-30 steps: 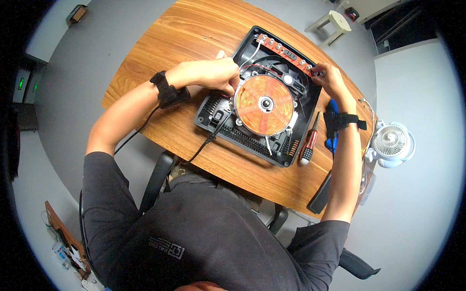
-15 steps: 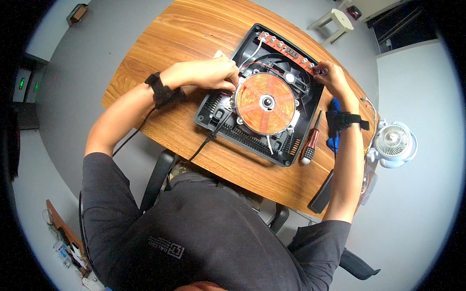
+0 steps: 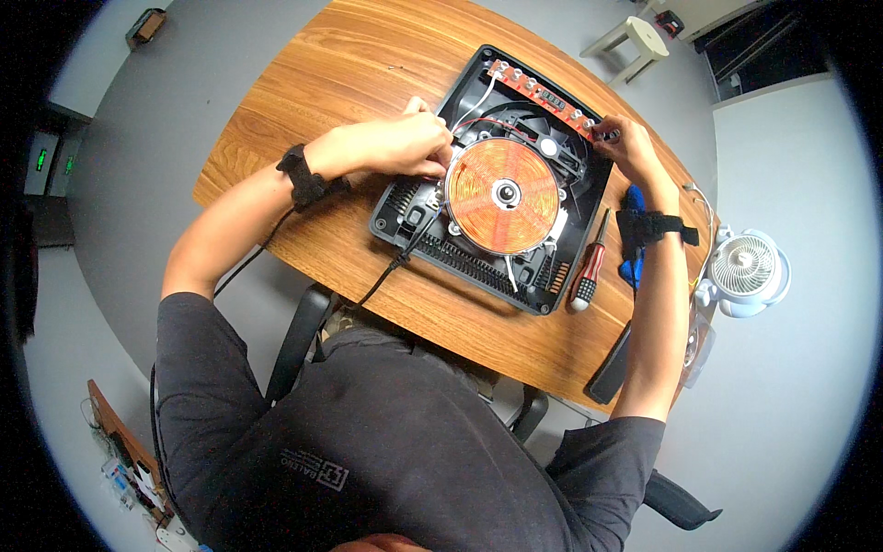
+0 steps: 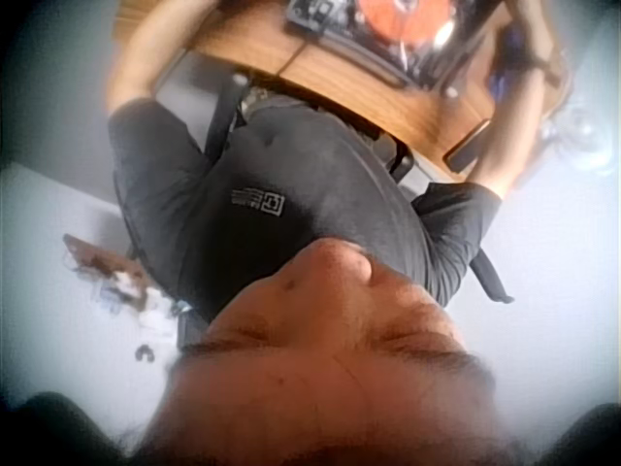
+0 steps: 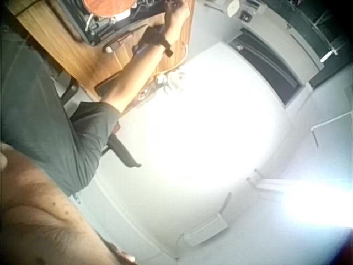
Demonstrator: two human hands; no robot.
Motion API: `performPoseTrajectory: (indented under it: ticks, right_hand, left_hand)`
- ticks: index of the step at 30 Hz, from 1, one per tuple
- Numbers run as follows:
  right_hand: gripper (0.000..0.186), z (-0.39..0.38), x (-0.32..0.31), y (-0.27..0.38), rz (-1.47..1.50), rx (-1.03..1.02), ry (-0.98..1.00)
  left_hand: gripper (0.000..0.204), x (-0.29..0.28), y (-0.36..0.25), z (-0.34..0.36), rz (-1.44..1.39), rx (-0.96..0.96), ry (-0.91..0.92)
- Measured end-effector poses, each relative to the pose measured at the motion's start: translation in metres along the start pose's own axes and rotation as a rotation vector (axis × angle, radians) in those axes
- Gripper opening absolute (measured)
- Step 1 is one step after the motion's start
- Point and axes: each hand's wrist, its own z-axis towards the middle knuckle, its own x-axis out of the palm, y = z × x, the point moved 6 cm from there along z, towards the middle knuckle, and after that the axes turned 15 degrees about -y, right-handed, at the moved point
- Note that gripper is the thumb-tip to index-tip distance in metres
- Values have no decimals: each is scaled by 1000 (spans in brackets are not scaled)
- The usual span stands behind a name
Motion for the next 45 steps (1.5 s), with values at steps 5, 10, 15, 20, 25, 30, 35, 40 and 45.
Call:
performPoseTrajectory:
  ticks: [5,10,15,20,25,30,35,40,45]
  right_hand:
    - [28,0,-1,3,-28,-30,-6]
    - [29,0,-1,3,-31,-8,5]
    - [30,1,0,-1,-33,-6,2]
    - [29,-1,-2,4,13,-28,-19]
    - [29,0,0,2,-13,-13,6]
    - [29,0,-1,2,-2,-31,-11]
    - [28,1,0,2,-28,-5,-3]
    - [27,0,1,-6,-14,-22,-23]
    - [28,0,3,-6,23,-84,-73]
  left_hand:
    - [15,2,0,0,-14,2,-22]
    - [13,2,0,1,-7,-38,-62]
    - [12,1,-1,4,-3,-87,-98]
    - [12,9,4,5,50,-123,-94]
    - [11,3,1,9,50,-137,-54]
    - [16,-6,-3,6,18,-76,-77]
    - [21,-25,-2,2,-89,-100,-116]
    - [20,-54,10,-2,-202,-101,-209]
    - [19,-71,28,-20,-85,-181,-207]
